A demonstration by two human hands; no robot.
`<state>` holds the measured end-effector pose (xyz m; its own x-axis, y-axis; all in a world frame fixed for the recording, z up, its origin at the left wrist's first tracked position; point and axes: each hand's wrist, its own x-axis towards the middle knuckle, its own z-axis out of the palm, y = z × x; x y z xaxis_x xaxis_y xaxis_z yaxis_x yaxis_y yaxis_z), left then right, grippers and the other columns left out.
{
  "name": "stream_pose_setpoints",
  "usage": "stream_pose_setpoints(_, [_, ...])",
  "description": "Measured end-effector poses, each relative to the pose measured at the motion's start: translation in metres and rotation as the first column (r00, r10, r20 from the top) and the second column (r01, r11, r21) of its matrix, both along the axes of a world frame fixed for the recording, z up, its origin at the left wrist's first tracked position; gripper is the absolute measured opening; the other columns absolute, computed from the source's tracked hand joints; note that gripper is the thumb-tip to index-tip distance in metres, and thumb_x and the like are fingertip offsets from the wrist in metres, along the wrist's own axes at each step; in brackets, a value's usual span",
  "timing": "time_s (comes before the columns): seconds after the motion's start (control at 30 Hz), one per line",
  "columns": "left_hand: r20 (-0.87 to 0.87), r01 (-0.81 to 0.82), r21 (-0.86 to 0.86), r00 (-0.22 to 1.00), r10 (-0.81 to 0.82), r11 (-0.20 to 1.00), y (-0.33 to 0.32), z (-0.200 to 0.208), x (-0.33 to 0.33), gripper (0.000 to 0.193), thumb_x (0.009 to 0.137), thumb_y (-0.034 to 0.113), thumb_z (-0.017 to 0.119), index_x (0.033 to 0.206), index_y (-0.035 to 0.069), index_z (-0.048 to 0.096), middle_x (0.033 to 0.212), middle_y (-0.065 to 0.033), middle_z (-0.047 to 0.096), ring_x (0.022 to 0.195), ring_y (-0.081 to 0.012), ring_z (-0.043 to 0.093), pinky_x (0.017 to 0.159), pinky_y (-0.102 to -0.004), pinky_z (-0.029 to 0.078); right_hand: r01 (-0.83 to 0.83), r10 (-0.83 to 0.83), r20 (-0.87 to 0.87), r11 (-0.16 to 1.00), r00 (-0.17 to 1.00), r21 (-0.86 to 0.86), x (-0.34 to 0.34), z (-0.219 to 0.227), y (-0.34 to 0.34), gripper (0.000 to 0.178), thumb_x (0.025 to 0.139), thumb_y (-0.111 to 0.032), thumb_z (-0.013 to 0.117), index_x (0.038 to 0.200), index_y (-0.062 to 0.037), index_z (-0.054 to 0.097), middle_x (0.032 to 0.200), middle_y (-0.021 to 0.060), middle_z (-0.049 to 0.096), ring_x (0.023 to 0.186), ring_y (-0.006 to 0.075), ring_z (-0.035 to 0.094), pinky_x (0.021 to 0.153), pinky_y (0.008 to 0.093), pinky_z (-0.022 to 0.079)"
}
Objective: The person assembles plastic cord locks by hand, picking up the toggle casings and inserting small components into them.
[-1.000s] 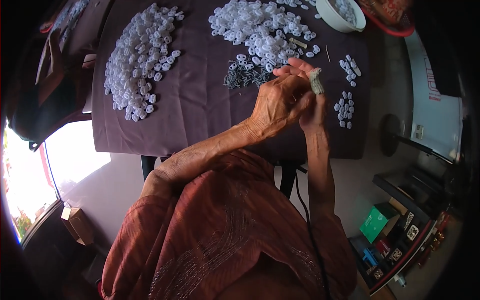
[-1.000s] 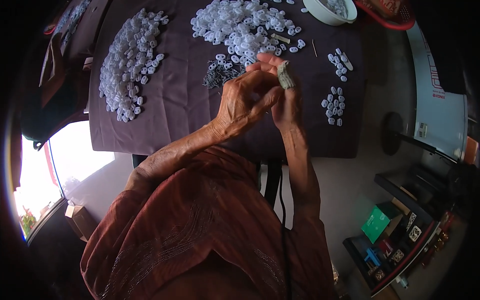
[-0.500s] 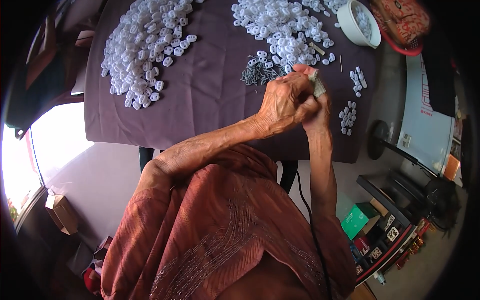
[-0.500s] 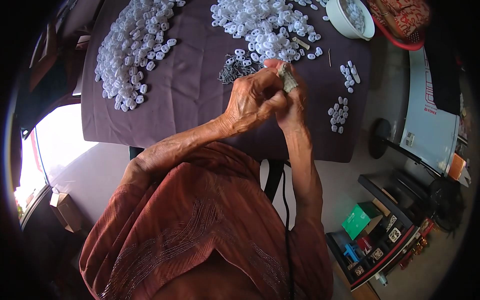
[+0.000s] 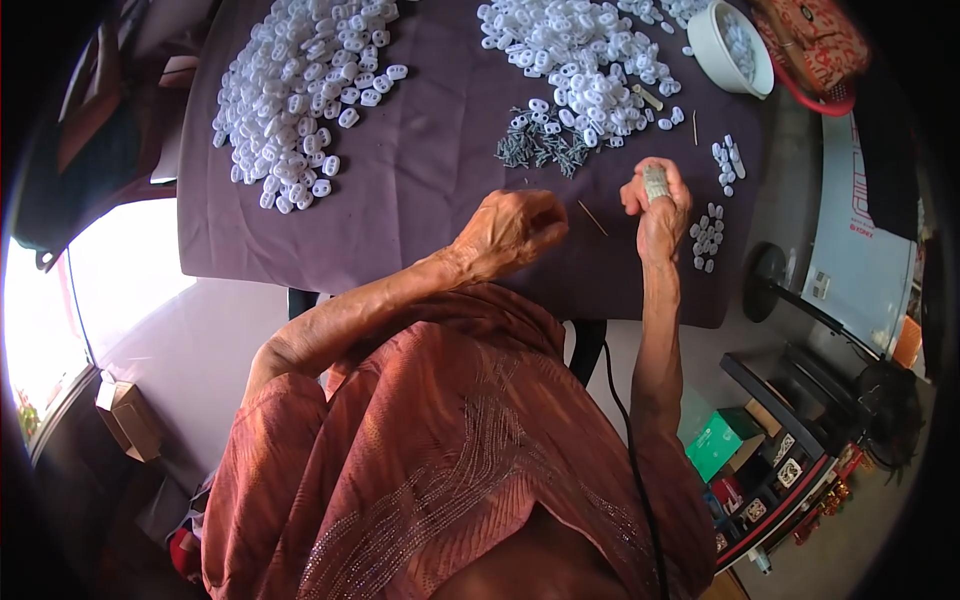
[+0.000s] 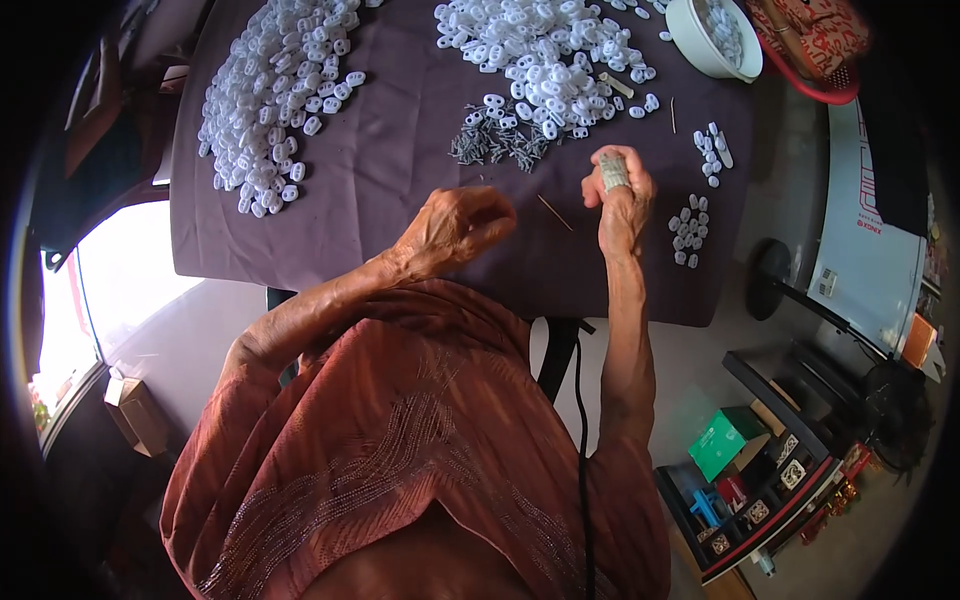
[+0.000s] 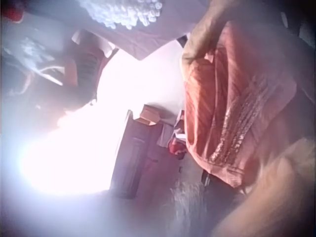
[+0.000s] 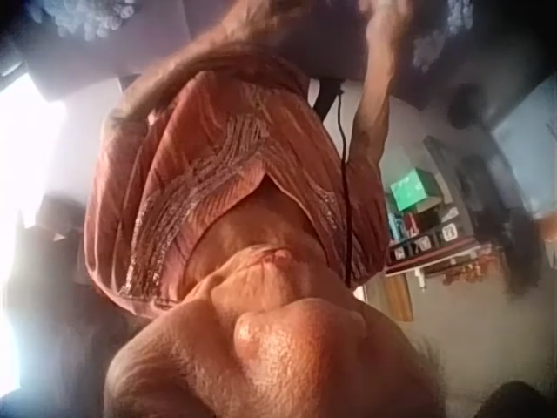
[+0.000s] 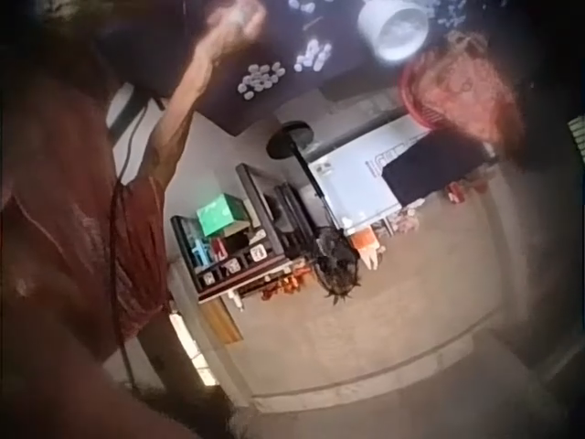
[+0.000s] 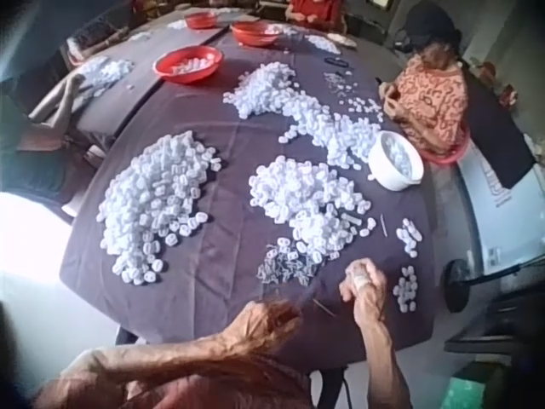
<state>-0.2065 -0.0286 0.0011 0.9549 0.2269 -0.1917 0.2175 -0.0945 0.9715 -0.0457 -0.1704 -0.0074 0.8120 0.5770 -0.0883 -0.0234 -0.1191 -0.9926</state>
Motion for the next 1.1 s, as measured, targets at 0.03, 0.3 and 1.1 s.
stream_pose_setpoints(0.03, [0.003,0.017,0.013,1.000,-0.017,1.000,0.002,-0.001,-0.001,0.018,0.078,0.015,0.058,0.087,0.000,0.058,0.071,-0.0097,0.059,0.063,-0.0151,0.057,0.061,-0.0285,0.046,0.006,-0.006,0.000,1.000,1.000,0.004,0.001,-0.001,0.002,0.014,0.084,-0.002,0.037,0.083,0.0009,0.051,0.051,0.0001,0.036,0.044,0.0104,0.037,0.048,0.0253,0.035])
stream_pose_setpoints(0.3, [-0.014,-0.029,0.102,0.999,0.030,0.994,0.020,-0.006,0.001,0.018,0.078,0.017,0.058,0.086,0.000,0.059,0.070,-0.0088,0.059,0.064,-0.0141,0.058,0.061,-0.0277,0.046,-0.048,0.145,0.228,0.921,0.963,-0.386,0.004,0.003,0.007,0.013,0.084,-0.013,0.049,0.081,-0.0014,0.055,0.055,0.0020,0.048,0.045,0.0093,0.044,0.044,0.0238,0.034])
stream_pose_setpoints(1.1, [-0.056,-0.207,0.169,0.974,0.219,0.964,0.051,-0.005,-0.002,0.020,0.078,0.019,0.057,0.086,0.001,0.060,0.071,-0.0086,0.061,0.064,-0.0140,0.058,0.061,-0.0281,0.045,-0.033,0.381,0.602,0.861,0.701,-0.507,0.005,-0.004,0.056,0.016,0.073,0.001,0.047,0.082,-0.0060,0.058,0.068,0.0152,0.058,0.061,0.0323,0.057,0.054,0.0349,0.042])
